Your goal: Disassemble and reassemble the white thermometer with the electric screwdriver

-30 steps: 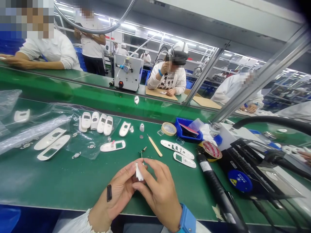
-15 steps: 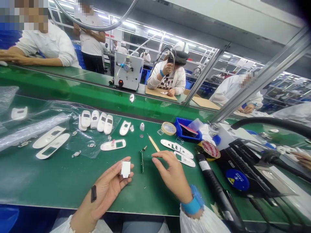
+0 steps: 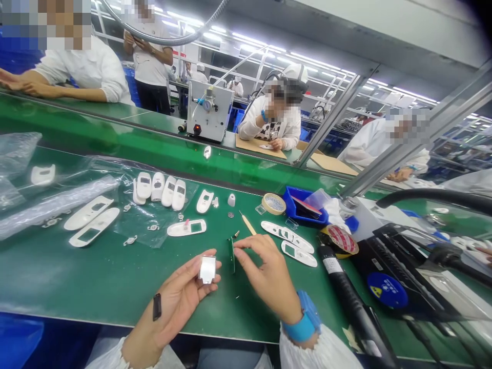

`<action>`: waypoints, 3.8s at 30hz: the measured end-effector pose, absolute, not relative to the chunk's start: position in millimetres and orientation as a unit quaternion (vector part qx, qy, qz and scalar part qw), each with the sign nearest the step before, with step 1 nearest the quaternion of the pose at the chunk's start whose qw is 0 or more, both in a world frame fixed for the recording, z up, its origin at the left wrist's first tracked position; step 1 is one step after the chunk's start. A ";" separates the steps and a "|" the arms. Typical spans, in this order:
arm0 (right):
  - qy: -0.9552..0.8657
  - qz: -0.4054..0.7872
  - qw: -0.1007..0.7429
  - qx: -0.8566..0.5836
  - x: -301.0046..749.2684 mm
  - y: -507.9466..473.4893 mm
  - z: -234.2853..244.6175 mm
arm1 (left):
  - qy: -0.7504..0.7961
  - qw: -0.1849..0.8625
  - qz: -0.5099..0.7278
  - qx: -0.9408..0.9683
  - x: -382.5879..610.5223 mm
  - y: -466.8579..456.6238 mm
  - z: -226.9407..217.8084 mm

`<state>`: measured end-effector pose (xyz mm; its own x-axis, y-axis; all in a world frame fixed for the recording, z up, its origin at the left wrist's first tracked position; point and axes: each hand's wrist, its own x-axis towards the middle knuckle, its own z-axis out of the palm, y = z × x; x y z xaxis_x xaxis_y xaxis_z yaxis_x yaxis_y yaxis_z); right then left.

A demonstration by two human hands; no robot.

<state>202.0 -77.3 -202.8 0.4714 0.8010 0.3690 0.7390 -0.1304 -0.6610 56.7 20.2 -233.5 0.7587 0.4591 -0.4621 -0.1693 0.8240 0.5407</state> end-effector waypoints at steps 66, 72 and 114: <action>-0.490 0.055 0.495 -0.715 170.2 -84.7 -210.7 | 0.299 0.888 0.184 0.297 50.3 12.9 -225.9; -0.505 0.096 0.496 -0.700 173.3 -81.7 -208.0 | 0.287 0.892 0.184 0.297 49.3 12.7 -228.1; -0.611 -0.005 0.419 -0.672 170.7 -73.9 -215.6 | 0.258 0.895 0.156 0.328 49.7 12.1 -227.2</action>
